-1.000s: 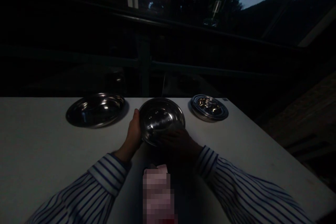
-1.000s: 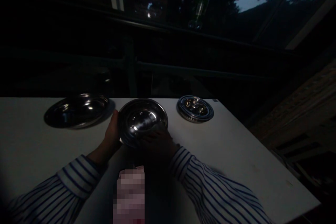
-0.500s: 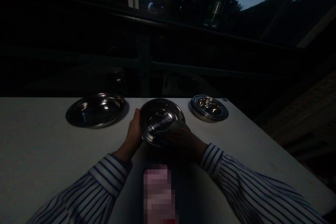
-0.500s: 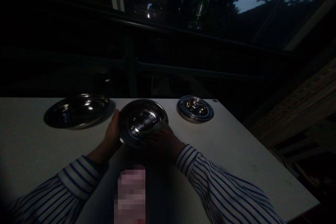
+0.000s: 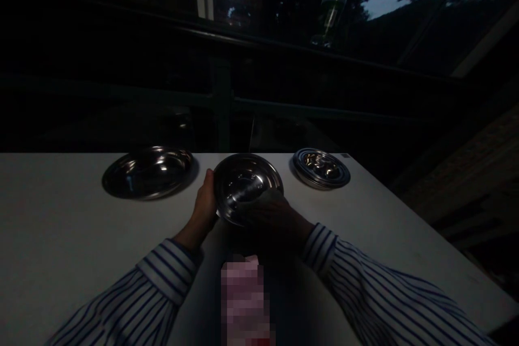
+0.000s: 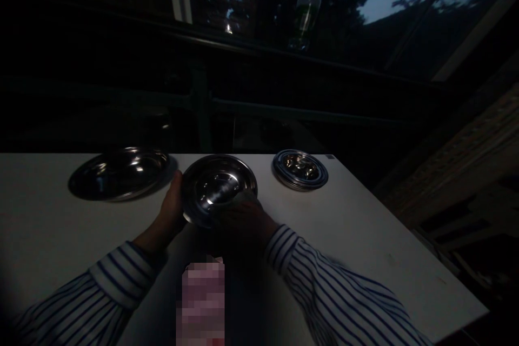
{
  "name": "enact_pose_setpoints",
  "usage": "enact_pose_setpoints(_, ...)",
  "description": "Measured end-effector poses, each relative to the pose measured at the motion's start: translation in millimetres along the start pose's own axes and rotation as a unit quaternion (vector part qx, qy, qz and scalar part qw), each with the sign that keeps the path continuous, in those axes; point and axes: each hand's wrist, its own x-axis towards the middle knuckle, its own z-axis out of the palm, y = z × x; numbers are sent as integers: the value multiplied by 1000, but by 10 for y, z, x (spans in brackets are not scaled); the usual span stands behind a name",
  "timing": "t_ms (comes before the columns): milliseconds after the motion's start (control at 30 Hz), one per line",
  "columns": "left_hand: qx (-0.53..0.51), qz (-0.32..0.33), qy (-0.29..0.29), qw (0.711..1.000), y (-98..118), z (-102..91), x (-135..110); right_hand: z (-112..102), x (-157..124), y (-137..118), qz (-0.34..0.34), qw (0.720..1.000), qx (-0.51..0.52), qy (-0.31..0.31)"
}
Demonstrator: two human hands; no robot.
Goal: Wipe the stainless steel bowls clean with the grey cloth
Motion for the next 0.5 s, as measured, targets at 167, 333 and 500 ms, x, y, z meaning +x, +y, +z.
enact_pose_setpoints(167, -44, -39, -86, 995, 63, 41, -60, 31, -158, 119, -2, 1000, -22, 11)
enact_pose_setpoints(333, -103, 14, -145, 984, 56, 95, -116, 110, -63, 110, 1, 999, -16, 33)
enact_pose_setpoints(500, -135, 30, -145, 980, 29, 128, -148, 91, 156, -96, 37, 997, 12, 72)
